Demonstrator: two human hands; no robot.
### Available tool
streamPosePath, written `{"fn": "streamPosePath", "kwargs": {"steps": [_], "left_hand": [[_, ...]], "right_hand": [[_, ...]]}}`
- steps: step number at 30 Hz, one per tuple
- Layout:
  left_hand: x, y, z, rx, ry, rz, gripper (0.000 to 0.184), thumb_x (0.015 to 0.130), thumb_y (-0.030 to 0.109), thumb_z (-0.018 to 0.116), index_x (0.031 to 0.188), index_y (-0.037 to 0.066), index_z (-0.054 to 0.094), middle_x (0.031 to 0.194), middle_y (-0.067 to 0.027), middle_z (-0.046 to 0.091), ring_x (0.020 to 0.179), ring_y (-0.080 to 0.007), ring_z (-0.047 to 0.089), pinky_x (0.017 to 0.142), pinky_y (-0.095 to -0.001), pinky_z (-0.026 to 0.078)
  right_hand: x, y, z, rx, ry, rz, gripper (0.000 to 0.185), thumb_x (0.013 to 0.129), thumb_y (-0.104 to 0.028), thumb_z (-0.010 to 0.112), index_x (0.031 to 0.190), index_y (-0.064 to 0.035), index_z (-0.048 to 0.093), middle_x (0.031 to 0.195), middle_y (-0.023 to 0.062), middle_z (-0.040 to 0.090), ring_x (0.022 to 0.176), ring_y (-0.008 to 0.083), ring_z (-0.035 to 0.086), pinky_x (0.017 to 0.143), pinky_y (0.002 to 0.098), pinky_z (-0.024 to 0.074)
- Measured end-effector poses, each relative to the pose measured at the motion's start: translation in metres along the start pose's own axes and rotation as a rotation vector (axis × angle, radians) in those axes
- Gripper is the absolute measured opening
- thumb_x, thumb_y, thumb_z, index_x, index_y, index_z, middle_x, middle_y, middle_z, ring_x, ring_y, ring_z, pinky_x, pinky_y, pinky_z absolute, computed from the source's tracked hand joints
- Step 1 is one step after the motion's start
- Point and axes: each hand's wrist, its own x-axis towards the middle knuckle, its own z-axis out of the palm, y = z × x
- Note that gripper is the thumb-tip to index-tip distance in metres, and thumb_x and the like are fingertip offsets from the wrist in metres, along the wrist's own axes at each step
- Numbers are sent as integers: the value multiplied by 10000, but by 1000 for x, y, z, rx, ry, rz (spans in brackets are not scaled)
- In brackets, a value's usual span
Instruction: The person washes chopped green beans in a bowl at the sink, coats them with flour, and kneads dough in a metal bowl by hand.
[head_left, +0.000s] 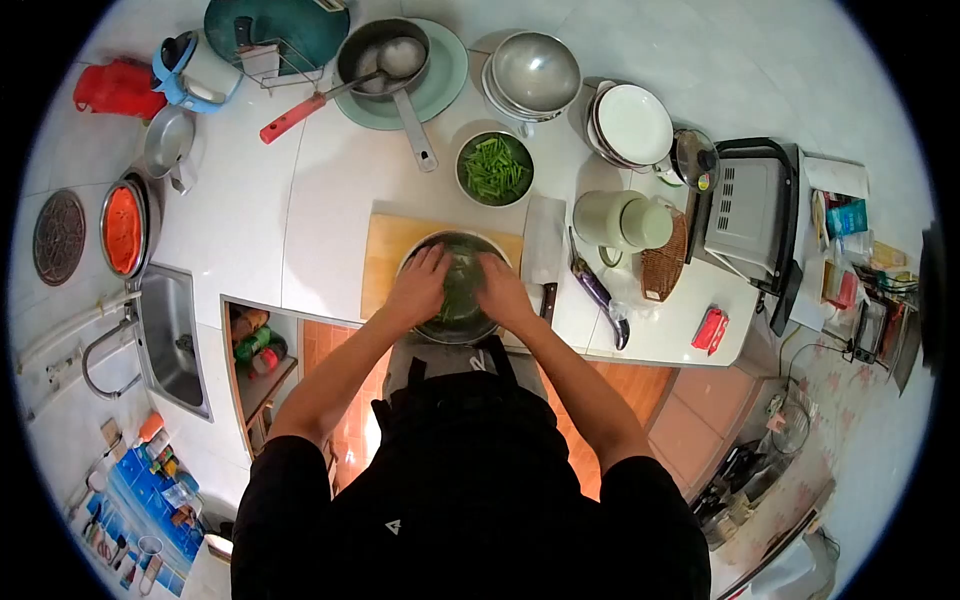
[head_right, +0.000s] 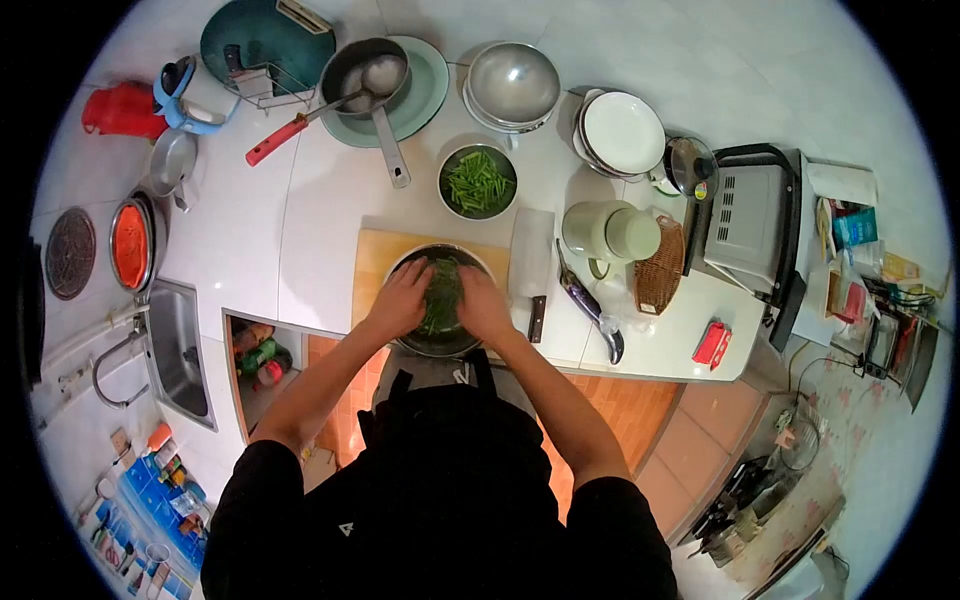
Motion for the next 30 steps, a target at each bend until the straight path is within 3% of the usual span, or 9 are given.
{"fn": "streamPosePath", "kwargs": {"steps": [1,4,10,13,17,19,22,24,30], "left_hand": [[2,2,0,-2,0,3,615,747,36,597,1342,-19,452,1378,-220,459,1230,-409,480,1038,-468,408],[16,6,4,28,-75,-25,699,723,35,612,1387,-4,396,1396,-220,441,1216,-408,492,1013,-480,433],[39,1,13,81,-365,-121,711,714,102,685,1365,2,420,1359,-195,474,1167,-367,541,927,-449,514],[41,-6,16,89,-435,-114,660,707,133,713,1307,-7,478,1312,-185,515,1148,-358,557,914,-441,527],[37,-9,18,96,-550,-72,523,723,150,676,1211,-2,564,1269,-207,548,1122,-379,577,900,-456,530],[33,-11,22,84,-609,-77,487,730,154,660,1188,4,584,1255,-216,555,1110,-390,585,895,-462,531],[21,-12,27,38,-629,-69,446,741,150,630,1166,18,601,1256,-232,544,1091,-408,594,888,-477,533],[12,-9,29,28,-600,-52,363,737,139,647,1072,1,660,1196,-234,590,1099,-390,602,901,-468,526],[-1,-10,48,-116,-728,-105,411,725,216,660,1067,-13,664,1111,-268,639,1029,-403,635,891,-461,525]], "right_hand": [[1,-2,6,-54,-19,13,613,737,-27,620,1326,4,451,1297,233,527,1167,415,528,968,469,457],[10,-13,15,-88,-15,60,613,730,-22,629,1305,44,428,1281,278,511,1171,430,520,979,479,443],[27,3,45,-170,-94,106,636,729,-119,664,1314,-1,444,1230,256,547,1128,423,543,960,505,449],[33,15,50,-163,-271,169,550,749,-165,657,1262,-27,516,1211,243,580,1081,418,580,929,497,473],[27,22,46,-145,-317,150,459,756,-178,654,1180,-18,583,1156,240,619,1041,413,606,901,487,491],[24,42,60,-89,-402,32,421,757,-177,652,1142,-12,610,1119,248,633,1045,414,604,906,481,488],[14,37,60,-55,-467,39,420,753,-171,648,1136,-5,608,1108,259,637,1052,417,599,917,476,481],[9,31,59,-4,-489,27,434,744,-187,661,1137,-9,611,1121,257,635,1053,420,597,914,474,481],[-2,25,67,131,-558,70,541,691,-268,729,1141,9,610,1130,263,636,1044,428,603,892,467,481]]}}
